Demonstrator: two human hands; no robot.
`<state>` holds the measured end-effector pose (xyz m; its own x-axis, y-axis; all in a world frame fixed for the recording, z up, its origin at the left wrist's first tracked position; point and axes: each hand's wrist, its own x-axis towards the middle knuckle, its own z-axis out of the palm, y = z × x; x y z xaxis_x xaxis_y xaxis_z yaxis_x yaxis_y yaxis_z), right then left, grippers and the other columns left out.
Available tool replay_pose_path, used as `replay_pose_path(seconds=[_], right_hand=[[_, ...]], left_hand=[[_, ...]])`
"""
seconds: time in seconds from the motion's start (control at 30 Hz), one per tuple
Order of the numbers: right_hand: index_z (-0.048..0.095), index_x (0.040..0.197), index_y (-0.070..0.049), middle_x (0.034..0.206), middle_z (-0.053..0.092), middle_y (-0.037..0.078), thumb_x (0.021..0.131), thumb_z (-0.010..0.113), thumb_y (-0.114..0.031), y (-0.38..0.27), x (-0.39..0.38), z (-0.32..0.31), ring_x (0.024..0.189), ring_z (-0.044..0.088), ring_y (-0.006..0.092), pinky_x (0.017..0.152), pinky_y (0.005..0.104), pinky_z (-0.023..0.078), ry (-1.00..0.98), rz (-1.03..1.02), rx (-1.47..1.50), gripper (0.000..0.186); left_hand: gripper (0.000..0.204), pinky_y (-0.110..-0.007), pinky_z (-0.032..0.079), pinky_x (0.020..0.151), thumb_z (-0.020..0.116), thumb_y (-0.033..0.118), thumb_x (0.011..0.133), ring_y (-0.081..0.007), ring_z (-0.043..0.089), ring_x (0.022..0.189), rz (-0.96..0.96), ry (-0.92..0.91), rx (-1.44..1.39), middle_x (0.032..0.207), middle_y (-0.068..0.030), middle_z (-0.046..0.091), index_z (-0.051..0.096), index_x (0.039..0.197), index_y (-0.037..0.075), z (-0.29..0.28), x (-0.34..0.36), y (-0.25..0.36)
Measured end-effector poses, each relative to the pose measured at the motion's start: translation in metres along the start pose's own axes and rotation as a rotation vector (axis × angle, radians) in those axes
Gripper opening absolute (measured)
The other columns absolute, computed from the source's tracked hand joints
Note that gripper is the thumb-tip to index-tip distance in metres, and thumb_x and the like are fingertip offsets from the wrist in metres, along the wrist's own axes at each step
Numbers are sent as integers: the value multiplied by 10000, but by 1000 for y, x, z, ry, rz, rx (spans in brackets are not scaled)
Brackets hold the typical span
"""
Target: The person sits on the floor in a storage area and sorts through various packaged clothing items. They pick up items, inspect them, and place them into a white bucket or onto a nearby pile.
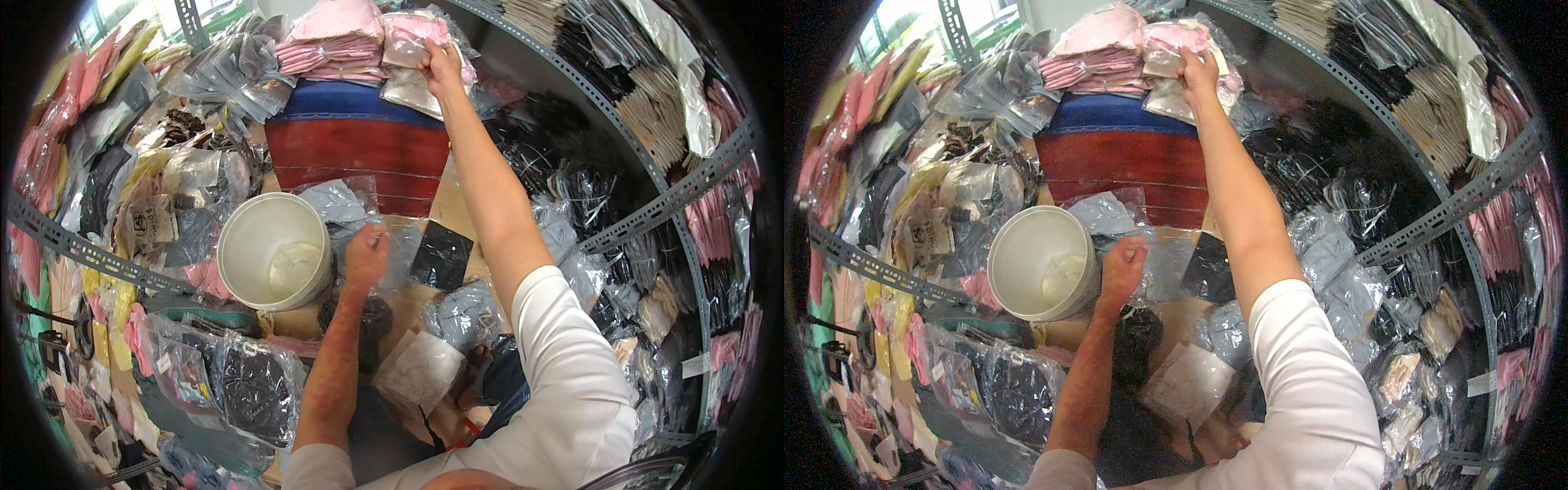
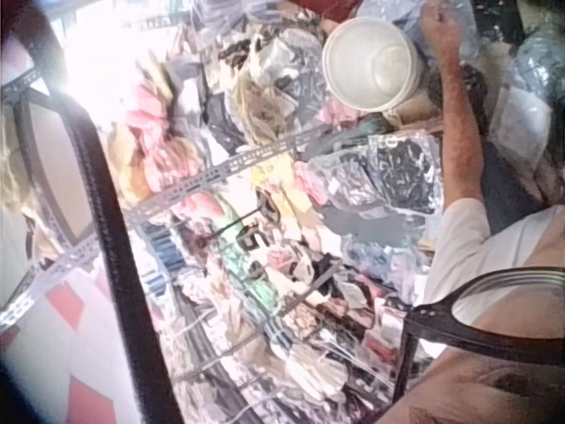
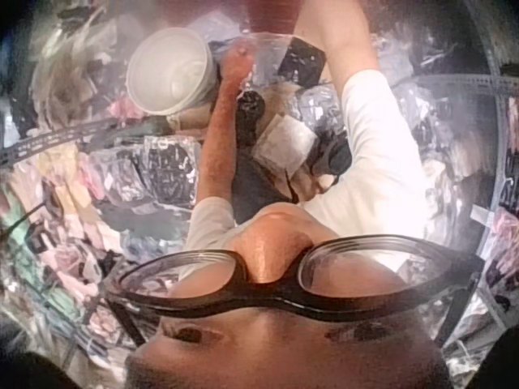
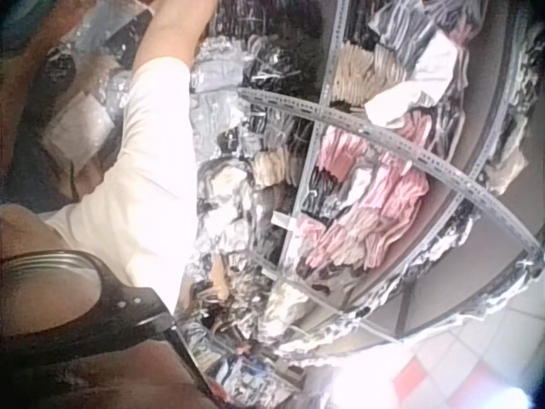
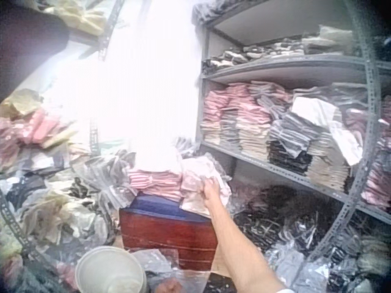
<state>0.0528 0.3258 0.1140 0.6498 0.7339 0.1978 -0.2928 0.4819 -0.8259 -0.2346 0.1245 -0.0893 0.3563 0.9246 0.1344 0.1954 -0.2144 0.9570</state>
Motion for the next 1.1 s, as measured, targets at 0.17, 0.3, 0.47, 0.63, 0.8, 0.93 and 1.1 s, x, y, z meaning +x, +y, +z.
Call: replay_pose_path(seconds=[0.17, 0.3, 0.47, 0.63, 0.8, 0.93, 1.1], right_hand=[[521, 1079, -67, 716, 568, 22, 883, 708, -131, -19, -10, 45, 490, 515, 106, 441, 275, 481, -196, -151, 115, 278], [499, 1094, -48, 747, 593, 44, 903, 687, -116, -27, -9, 85, 526, 550, 120, 472, 295, 504, -379, -213, 145, 277], [330, 1318, 39, 967, 600, 175, 923, 625, -56, -12, 14, 140, 713, 673, 247, 609, 363, 599, -458, -92, 140, 501], [181, 1413, 69, 1233, 464, 320, 942, 358, 76, 37, 43, 145, 918, 675, 437, 775, 481, 629, -207, 339, 265, 503], [272, 1386, 40, 1306, 420, 293, 883, 369, 128, 39, 42, 164, 1054, 612, 431, 919, 550, 561, -197, 236, 428, 520], [226, 1457, -15, 1337, 415, 259, 831, 546, 113, 31, 29, 159, 1028, 613, 344, 843, 440, 584, -203, 77, 312, 715], [1, 1536, -101, 1361, 405, 211, 786, 695, 100, 32, 9, 142, 1015, 612, 254, 751, 316, 594, -151, -171, -107, 1042]], left_hand=[[233, -312, 527, 759, 654, 155, 900, -172, 673, 859, 93, 69, 63, 961, -132, 714, 658, 1078, 5, -2, 13, -17], [238, -317, 531, 766, 649, 147, 898, -178, 676, 852, 51, 39, 62, 970, -132, 713, 658, 1087, 4, -8, 13, -11], [227, -333, 536, 769, 635, 140, 897, -198, 682, 853, 106, 63, 67, 980, -131, 711, 661, 1083, 12, 1, 25, -34], [223, -353, 529, 784, 632, 144, 889, -253, 687, 864, 105, 38, 118, 989, -152, 704, 657, 1071, 17, 7, 20, -19], [220, -366, 525, 785, 626, 148, 891, -284, 687, 868, 98, 31, 147, 980, -168, 698, 654, 1064, 16, -1, 16, -12], [216, -368, 525, 784, 629, 156, 895, -284, 688, 872, 98, 16, 140, 967, -169, 697, 651, 1055, 13, 2, 18, -18], [206, -355, 533, 754, 637, 154, 893, -239, 692, 816, 199, 73, 144, 961, -152, 702, 650, 1040, 11, 1, 18, -21]])
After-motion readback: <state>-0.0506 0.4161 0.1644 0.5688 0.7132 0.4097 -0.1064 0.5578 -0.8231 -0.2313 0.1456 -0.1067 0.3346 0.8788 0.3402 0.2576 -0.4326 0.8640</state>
